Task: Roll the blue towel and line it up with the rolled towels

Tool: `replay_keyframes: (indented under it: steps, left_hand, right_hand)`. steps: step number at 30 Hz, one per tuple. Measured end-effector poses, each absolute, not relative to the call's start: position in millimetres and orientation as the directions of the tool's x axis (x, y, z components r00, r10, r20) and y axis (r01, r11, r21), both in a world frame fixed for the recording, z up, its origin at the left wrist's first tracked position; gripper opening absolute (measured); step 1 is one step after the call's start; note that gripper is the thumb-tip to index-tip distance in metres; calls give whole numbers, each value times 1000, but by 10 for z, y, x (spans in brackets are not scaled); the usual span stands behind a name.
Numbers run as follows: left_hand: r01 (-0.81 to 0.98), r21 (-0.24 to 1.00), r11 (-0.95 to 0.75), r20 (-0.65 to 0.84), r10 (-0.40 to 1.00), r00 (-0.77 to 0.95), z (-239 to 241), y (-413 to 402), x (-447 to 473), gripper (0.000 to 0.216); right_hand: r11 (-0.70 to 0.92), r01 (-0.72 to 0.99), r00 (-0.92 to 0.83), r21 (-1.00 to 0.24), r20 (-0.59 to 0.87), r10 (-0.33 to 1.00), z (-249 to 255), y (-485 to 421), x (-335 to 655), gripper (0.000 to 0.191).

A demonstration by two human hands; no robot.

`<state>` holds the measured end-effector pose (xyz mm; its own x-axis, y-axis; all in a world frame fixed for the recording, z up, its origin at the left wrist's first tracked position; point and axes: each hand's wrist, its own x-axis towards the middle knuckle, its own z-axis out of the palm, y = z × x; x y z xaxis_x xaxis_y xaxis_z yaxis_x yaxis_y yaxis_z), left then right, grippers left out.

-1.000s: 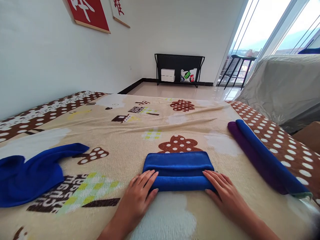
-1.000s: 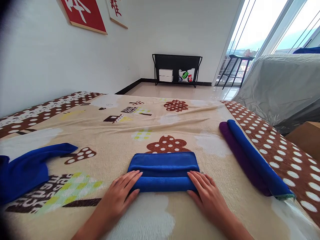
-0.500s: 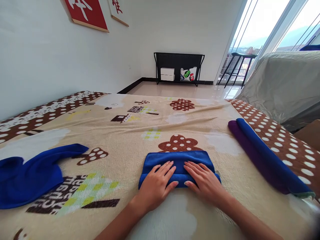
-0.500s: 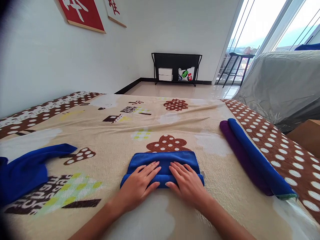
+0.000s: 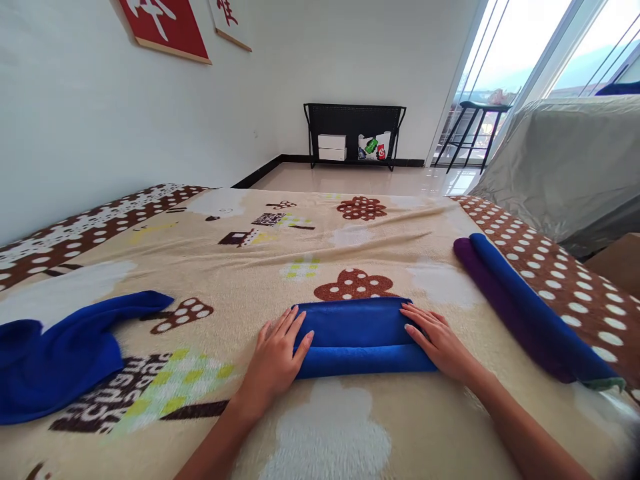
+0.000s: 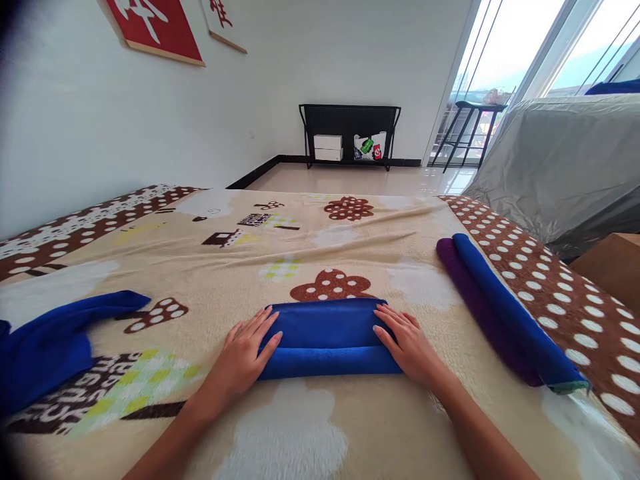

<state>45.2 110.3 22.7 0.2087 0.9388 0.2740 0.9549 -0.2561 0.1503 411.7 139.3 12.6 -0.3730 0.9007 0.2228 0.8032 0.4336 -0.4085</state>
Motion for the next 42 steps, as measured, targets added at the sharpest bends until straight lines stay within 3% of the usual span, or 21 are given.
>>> replay_keyframes:
  steps: [5, 8, 12, 16, 20, 26, 28, 31, 34, 36, 39, 42]
  left_hand:
    - [857, 58, -512, 485, 765, 424, 336, 806, 292, 33]
    - [812, 79, -578, 451, 747, 488, 317, 600, 177, 41]
    - [825, 102, -555, 389, 786, 481, 237, 522, 89, 53]
    - [842, 121, -525, 383, 808, 448, 192, 601, 52, 47]
    - [839, 204, -504, 410, 822, 395, 180, 597, 17, 40]
    - [810, 447, -380, 371, 902, 219, 187, 512, -17, 37]
    - [822, 411, -394, 392, 891, 231, 185, 527, -4, 34]
    - [884, 219, -413, 517, 818, 254, 177, 523, 81, 32]
    - [887, 49, -460, 628, 705, 330, 184, 432, 271, 39]
    - [803, -18, -596, 591, 641, 489, 204, 361, 422, 48]
    - [710, -69, -701, 478, 602, 640, 235, 335, 568, 51]
    - [776, -36, -629, 491, 665, 562, 229, 398, 530, 50]
  right_hand:
    - [587, 717, -435, -376, 416, 799, 145, 1191, 4276, 28]
    - [609, 656, -512, -445, 330, 793, 149, 1054, 4379, 28]
    - [546, 661, -524, -514, 204, 827, 120, 982, 4415, 41]
    - [477, 731, -428, -488, 217, 878, 74, 991, 4379, 36]
    - [487, 733, -430, -475, 231, 873, 102, 994, 4374, 28]
    - [468, 680, -429, -565, 211, 878, 139, 942, 4399, 29]
    - [493, 704, -416, -512, 265, 870, 116, 934, 4370, 21]
    - [542, 779, -369, -316, 468, 803, 67, 902, 4256, 15]
    - [589, 800, -405, -114, 622, 670, 28, 790, 4059, 34]
    - [685, 729, -536, -18, 607, 587, 21, 698, 3916, 43]
    - [761, 649, -649, 9, 529, 547, 35, 642, 3799, 47]
    - [723, 688, -612, -66, 483, 626, 41, 729, 3884, 48]
